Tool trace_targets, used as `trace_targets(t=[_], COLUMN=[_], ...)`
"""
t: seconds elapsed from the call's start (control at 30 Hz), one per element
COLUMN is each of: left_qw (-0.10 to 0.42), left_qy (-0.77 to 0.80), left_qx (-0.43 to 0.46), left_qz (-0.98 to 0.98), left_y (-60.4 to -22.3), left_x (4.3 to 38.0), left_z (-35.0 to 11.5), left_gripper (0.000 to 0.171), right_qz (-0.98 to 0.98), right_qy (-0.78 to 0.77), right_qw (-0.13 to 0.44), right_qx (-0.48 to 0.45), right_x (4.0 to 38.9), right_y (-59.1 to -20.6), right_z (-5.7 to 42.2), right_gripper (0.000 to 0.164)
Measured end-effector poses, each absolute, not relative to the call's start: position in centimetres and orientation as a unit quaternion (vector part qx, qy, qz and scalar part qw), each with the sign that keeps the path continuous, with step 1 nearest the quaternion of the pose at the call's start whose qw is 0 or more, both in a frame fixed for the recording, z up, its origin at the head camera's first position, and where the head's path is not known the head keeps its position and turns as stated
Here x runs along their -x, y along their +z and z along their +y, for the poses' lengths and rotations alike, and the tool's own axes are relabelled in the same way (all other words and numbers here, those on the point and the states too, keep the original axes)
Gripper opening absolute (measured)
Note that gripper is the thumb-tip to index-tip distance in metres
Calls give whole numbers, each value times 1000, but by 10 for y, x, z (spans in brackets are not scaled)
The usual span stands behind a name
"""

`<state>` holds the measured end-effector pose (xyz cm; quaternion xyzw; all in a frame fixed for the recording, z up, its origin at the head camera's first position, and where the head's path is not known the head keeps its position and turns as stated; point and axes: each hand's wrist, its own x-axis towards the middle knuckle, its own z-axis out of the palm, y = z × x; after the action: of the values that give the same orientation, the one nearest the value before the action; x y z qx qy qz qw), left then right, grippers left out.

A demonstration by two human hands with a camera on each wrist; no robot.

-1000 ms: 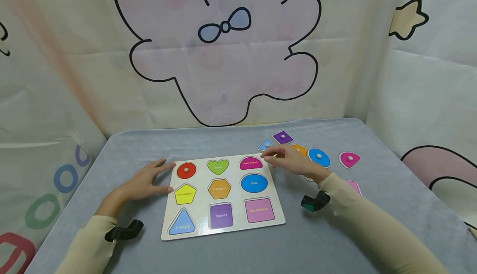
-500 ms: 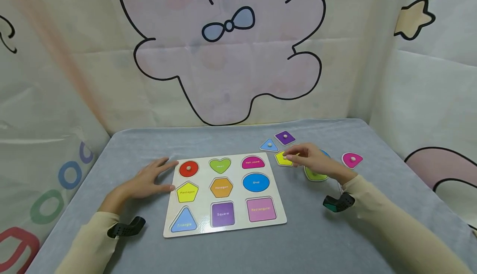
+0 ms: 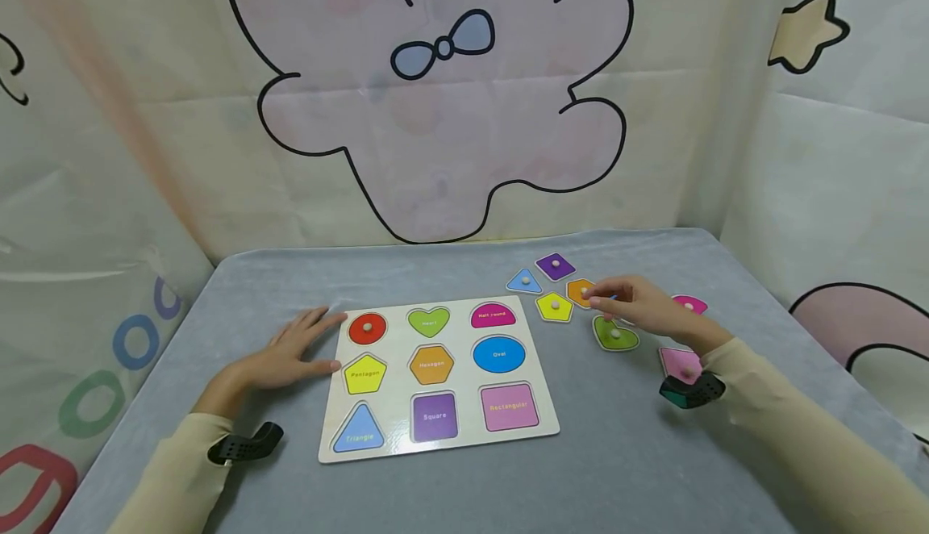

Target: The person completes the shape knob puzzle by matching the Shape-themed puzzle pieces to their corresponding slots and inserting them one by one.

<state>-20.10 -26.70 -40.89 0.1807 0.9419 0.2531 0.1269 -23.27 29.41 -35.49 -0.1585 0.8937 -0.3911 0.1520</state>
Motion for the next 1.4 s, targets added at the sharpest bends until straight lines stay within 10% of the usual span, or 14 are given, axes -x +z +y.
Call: trace_targets(t=[1.4], left_qw=[126], left_qy=[255], left_qx=[-176], left_qz=[942], left_y=[-413], left_x=[201], left_z=[-269], left_gripper=[86], right_qz=[892], right_qy=[-350], right_qw=[214], right_qx=[188], right_x=[234], right_y=[-378], right_z=[336], right_gripper=[20])
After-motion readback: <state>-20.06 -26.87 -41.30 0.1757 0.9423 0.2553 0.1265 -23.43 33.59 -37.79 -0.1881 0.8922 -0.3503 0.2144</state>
